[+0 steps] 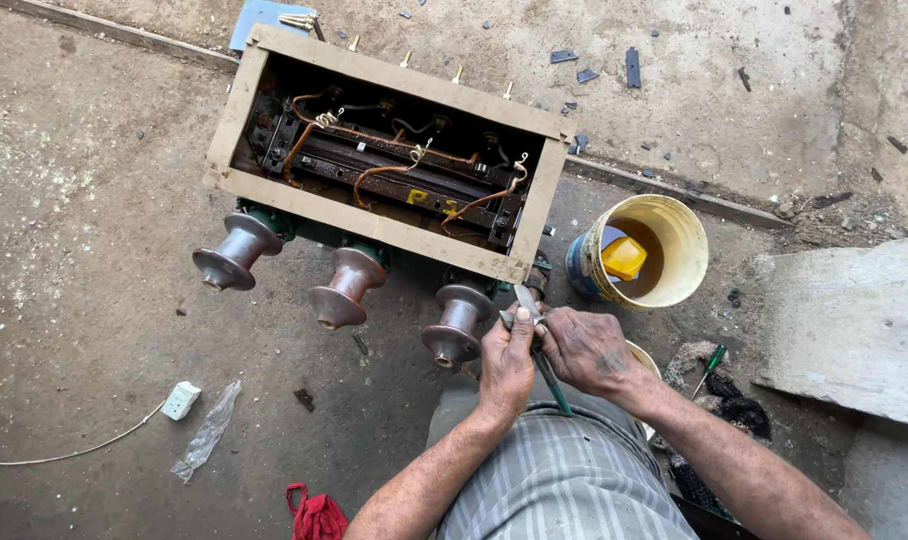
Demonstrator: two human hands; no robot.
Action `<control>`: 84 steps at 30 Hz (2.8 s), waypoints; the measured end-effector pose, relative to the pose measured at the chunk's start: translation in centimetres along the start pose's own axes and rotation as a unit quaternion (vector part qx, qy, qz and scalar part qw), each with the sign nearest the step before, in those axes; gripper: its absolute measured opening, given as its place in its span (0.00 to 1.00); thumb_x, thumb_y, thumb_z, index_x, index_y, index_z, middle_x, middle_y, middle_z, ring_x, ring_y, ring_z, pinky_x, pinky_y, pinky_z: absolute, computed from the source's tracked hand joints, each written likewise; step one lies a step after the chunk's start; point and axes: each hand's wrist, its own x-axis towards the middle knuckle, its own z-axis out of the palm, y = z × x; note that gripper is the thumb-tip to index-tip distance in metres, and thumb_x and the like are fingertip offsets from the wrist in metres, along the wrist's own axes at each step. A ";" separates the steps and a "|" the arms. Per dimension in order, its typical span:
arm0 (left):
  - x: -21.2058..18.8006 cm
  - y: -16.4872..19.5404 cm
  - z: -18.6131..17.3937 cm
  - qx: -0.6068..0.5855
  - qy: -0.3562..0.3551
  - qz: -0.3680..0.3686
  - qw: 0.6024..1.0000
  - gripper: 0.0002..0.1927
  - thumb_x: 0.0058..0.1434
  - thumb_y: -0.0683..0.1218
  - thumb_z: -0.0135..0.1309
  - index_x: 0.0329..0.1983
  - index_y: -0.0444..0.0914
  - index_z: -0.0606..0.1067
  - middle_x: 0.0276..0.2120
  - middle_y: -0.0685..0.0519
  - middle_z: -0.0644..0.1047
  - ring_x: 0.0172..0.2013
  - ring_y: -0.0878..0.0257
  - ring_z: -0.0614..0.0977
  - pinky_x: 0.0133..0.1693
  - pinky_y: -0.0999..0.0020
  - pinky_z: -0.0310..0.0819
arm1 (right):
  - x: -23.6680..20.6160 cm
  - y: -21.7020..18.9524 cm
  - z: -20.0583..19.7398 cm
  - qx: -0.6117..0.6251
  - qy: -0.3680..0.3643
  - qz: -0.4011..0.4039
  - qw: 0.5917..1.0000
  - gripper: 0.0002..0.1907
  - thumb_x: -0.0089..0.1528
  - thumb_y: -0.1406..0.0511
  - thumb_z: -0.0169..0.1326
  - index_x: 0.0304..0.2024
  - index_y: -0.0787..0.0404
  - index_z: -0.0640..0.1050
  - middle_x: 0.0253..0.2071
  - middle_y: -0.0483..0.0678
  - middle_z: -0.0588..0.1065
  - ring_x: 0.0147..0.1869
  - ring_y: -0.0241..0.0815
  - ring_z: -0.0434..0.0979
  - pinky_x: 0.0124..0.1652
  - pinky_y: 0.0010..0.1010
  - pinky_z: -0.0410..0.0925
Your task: The person marks the wooden frame of an electrical machine with a pen, then cuts a piece of stiff insulating board with pliers, bending and trimming it to shape. They hold the curved board up against the machine, checking the fit as they continue cutting.
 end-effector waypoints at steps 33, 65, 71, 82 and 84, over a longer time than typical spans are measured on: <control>31.7 -9.0 8.5 0.688 0.142 0.113 0.703 0.32 0.50 0.52 0.68 0.58 0.40 0.72 0.61 0.39 0.64 0.61 0.42 0.65 0.58 0.42 0.62 | -11.8 30.0 -4.3 0.448 -0.173 0.568 0.668 0.21 0.61 0.70 0.51 0.56 0.63 0.80 0.55 0.53 0.79 0.54 0.42 0.82 0.42 0.35 0.78; 24.0 -11.1 15.0 0.436 0.044 0.020 0.899 0.46 0.42 0.43 0.60 0.67 0.33 0.59 0.48 0.43 0.64 0.51 0.49 0.69 0.55 0.53 0.68 | -10.5 36.0 -2.4 0.412 -0.232 0.593 0.652 0.23 0.62 0.70 0.50 0.60 0.66 0.77 0.48 0.52 0.82 0.45 0.41 0.83 0.35 0.31 0.79; 12.6 -5.6 9.7 0.387 -0.023 0.105 0.916 0.42 0.47 0.44 0.61 0.67 0.32 0.64 0.50 0.40 0.70 0.52 0.46 0.76 0.55 0.54 0.73 | -6.2 29.2 -2.5 0.536 -0.189 0.458 0.683 0.26 0.63 0.61 0.53 0.60 0.68 0.75 0.51 0.51 0.81 0.46 0.37 0.82 0.32 0.27 0.76; -8.0 -0.8 -7.7 0.203 -0.072 0.122 0.969 0.36 0.65 0.51 0.61 0.72 0.33 0.62 0.60 0.41 0.76 0.60 0.49 0.77 0.61 0.55 0.71 | -2.3 4.2 5.0 0.594 -0.250 0.384 0.661 0.16 0.62 0.67 0.57 0.48 0.73 0.80 0.43 0.51 0.78 0.35 0.44 0.81 0.33 0.34 0.77; -11.1 -1.3 -10.0 0.082 -0.026 0.084 0.993 0.27 0.73 0.51 0.53 0.70 0.33 0.66 0.57 0.43 0.77 0.57 0.54 0.79 0.59 0.59 0.75 | -2.5 -1.1 6.2 0.566 -0.304 0.380 0.666 0.16 0.62 0.67 0.56 0.50 0.71 0.80 0.43 0.52 0.78 0.36 0.43 0.80 0.33 0.35 0.77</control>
